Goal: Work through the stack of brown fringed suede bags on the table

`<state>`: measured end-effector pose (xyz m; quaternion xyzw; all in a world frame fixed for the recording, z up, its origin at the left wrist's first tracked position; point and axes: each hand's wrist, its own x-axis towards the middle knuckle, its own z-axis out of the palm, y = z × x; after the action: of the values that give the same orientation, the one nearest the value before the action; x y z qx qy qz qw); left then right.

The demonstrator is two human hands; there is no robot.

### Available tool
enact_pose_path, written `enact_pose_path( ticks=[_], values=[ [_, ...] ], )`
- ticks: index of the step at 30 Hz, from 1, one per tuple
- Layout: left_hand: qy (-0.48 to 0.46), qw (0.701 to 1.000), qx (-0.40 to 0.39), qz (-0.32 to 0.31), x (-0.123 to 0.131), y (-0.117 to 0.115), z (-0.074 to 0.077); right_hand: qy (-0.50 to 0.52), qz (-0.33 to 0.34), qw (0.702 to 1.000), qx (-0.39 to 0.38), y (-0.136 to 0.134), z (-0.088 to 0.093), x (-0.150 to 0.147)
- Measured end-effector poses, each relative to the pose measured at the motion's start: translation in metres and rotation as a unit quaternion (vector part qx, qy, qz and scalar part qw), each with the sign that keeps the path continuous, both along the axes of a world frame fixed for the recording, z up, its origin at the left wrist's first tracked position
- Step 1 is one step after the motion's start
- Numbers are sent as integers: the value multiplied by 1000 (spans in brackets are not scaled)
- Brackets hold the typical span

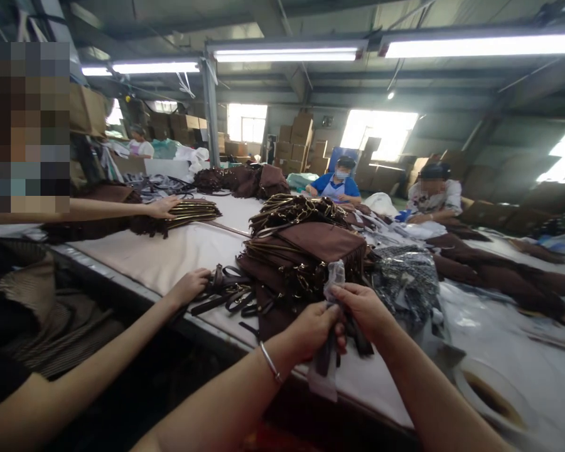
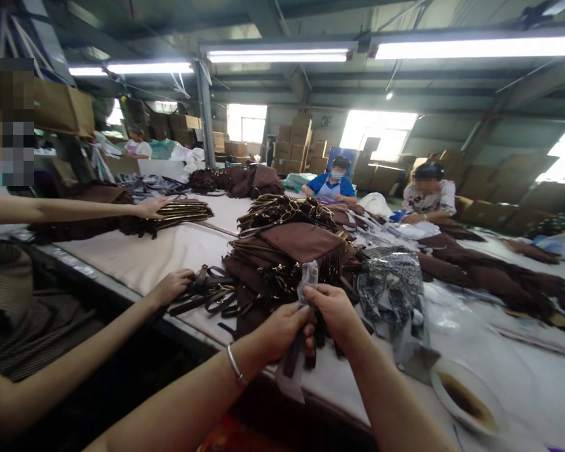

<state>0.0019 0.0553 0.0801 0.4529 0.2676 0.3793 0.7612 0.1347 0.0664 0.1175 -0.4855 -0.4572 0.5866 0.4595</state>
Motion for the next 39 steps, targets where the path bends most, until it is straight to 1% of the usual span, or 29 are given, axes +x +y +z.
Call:
enact_pose_path(
  ticks=[2, 3, 5, 7, 9, 10, 12, 14, 15, 17, 20, 23, 26, 28, 30, 32, 35, 37, 39],
  values=[
    [-7, 1000, 5, 9, 2, 6, 4, -5, 39, 999, -27, 0, 2, 2],
    [-10, 1000, 7, 11, 2, 9, 6, 3, 46, 999, -30, 0, 2, 2],
    [-21, 1000, 11, 21, 3, 15, 9, 30, 22, 999, -8, -5, -2, 2],
    [-39, 998, 16, 48, 3, 20, 10, 47, -35, 998, 18, -16, -14, -2],
    [-48, 996, 18, 77, 3, 23, 12, 44, -79, 996, 8, -35, -32, -7],
    [-48, 995, 16, 87, 4, 23, 12, 32, -85, 996, -11, -46, -42, -9],
    [-48, 993, 5, 105, 8, 23, 13, 6, -63, 997, -45, -69, -59, -15],
    [-50, 991, 1, 120, 14, 22, 12, -9, -38, 998, -56, -85, -66, -20],
    [-47, 991, 2, 128, 18, 22, 10, -9, -37, 998, -58, -90, -66, -22],
    [-35, 989, 7, 143, 25, 20, 5, 3, -51, 997, -58, -91, -60, -23],
    [-16, 988, 15, 152, 31, 16, -3, -14, -79, 997, -23, -78, -47, -19],
    [4, 987, 33, 158, 30, 10, -7, -47, -88, 995, 0, -64, -42, -15],
    [12, 984, 48, 169, 27, 2, -6, 23, -110, 993, -33, -58, -48, -16],
    [12, 986, 40, 160, 26, -3, -7, 69, -124, 988, -54, -59, -54, -19],
    [12, 987, 30, 155, 24, -6, -9, 93, -121, 987, -57, -64, -58, -22],
    [21, 986, 36, 163, 23, -6, -12, 96, -99, 989, -61, -72, -60, -24],
    [36, 983, 51, 173, 22, -5, -12, 71, -60, 993, -74, -83, -62, -23],
    [30, 987, 48, 153, 21, -4, -10, 50, -56, 995, -73, -88, -63, -21],
    [12, 991, 45, 127, 21, -2, -6, 23, -66, 996, -64, -91, -63, -18]
  ],
)
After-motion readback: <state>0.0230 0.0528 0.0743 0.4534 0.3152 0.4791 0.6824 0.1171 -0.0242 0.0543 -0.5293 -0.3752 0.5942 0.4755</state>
